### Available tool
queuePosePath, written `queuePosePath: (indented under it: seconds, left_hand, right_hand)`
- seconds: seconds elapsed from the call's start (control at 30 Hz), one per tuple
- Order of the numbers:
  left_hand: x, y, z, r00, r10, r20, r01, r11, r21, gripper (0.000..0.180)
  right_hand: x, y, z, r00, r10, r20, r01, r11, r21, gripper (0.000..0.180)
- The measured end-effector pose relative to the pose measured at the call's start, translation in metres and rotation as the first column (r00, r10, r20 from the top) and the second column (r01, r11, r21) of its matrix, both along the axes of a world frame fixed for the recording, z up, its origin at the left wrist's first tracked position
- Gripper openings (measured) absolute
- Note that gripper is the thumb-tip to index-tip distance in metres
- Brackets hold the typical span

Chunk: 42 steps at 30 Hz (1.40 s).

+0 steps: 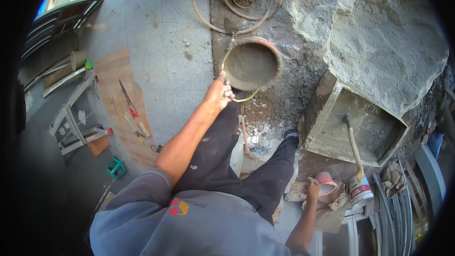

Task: Smoothing mortar onto a concrete curb and then mixing more mortar in a tray using a hoe.

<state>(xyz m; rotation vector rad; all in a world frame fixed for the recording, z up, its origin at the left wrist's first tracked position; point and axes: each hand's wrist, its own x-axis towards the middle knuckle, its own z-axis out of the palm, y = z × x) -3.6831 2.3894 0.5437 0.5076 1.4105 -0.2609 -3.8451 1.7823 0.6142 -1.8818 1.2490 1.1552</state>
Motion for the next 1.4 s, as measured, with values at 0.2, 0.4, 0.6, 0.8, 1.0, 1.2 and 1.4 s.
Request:
queuePosePath:
  seconds: [0.2, 0.4, 0.6, 0.8, 1.0, 1.2, 1.4]
  left_hand:
    - [-0.001, 0.129, -0.026, 0.988, 0.118, -0.099, -0.103, 0.985, 0.140, 0.039]
    - [-0.020, 0.240, -0.085, 0.979, 0.094, -0.179, -0.059, 0.980, 0.189, 0.038]
    - [-0.084, 0.308, -0.168, 0.945, 0.007, -0.328, 0.085, 0.960, 0.265, 0.035]
    - [-0.139, 0.359, -0.211, 0.945, -0.005, -0.327, 0.139, 0.912, 0.386, 0.043]
    - [-0.177, 0.333, -0.207, 0.892, -0.074, -0.446, 0.365, 0.700, 0.613, 0.047]
    - [-0.137, 0.340, -0.184, 0.982, -0.030, -0.189, 0.110, 0.896, 0.429, 0.041]
    - [-0.130, 0.395, -0.172, 0.977, 0.118, -0.180, -0.086, 0.981, 0.176, 0.026]
  right_hand:
    - [0.106, 0.123, 0.003, 0.995, 0.011, 0.094, -0.023, 0.992, 0.123, 0.027]
    - [0.120, 0.178, 0.014, 0.989, 0.068, 0.130, -0.085, 0.988, 0.130, 0.025]
    - [0.173, 0.259, 0.006, 0.943, 0.264, 0.201, -0.300, 0.938, 0.174, 0.035]
    - [0.250, 0.332, -0.035, 0.844, 0.434, 0.316, -0.507, 0.837, 0.205, 0.035]
    - [0.306, 0.461, -0.158, 0.764, 0.557, 0.325, -0.645, 0.673, 0.362, 0.032]
    - [0.287, 0.557, -0.294, 0.553, 0.774, 0.309, -0.813, 0.421, 0.401, 0.034]
    - [0.258, 0.628, -0.400, 0.383, 0.871, 0.308, -0.893, 0.264, 0.365, 0.037]
